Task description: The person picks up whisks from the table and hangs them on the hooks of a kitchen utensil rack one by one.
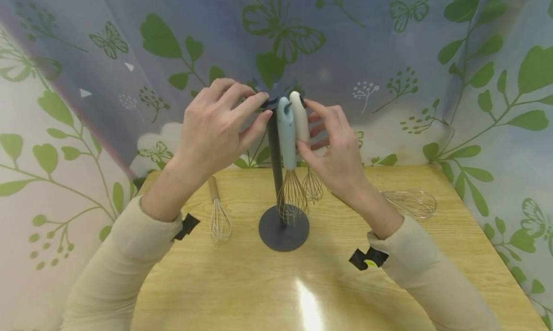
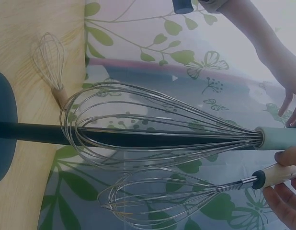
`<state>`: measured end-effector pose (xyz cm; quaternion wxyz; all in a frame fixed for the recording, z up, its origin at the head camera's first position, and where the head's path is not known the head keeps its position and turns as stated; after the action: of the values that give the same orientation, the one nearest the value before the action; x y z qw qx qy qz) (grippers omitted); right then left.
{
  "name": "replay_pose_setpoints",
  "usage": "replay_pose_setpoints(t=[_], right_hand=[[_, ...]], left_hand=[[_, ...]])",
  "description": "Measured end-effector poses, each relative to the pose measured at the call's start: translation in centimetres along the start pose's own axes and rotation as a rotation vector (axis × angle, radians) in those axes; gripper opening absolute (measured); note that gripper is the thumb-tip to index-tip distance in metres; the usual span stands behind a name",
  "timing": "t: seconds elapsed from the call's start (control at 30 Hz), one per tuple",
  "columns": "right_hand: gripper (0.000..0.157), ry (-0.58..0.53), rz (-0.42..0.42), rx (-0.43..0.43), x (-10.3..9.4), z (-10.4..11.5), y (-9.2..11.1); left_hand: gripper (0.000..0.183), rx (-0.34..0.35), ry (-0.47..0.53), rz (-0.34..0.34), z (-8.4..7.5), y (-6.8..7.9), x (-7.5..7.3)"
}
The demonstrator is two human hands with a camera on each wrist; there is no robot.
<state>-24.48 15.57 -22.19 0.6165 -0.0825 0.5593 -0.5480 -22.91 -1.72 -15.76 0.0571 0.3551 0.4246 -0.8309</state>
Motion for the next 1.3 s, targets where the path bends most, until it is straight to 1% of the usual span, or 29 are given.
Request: replay_pose_setpoints(t=[0.63,1.03,1.3], right_hand=[[0.067,-0.02,-0.012,-0.016,-0.3,0.8,0.6],[0.07,-0.045,-0.009,-0.001,-0.4,1.3,1.1],[0.073,-0.06,-0.035,-0.011,-0.5,1.7,1.5]], left_hand=[[0.026,0.02,0.031,-0.027,-0.1,0.2,-0.5],[0.028,0.042,0.095,-0.02,-0.1,0.2,-0.7],[0.027,0.06,0.128,-0.015,-0.2,0.3,-0.8]])
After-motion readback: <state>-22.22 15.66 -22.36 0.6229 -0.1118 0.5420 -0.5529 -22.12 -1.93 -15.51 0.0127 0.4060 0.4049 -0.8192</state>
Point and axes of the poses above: each hand's wrist, its own y-axis away from the middle knuckle, its own x-axis out of the palm, z = x × y, the point moved 8 cm from there along -y, towards the middle knuckle, and after that the axes turned 15 degrees about z, right-handed, at the moved point
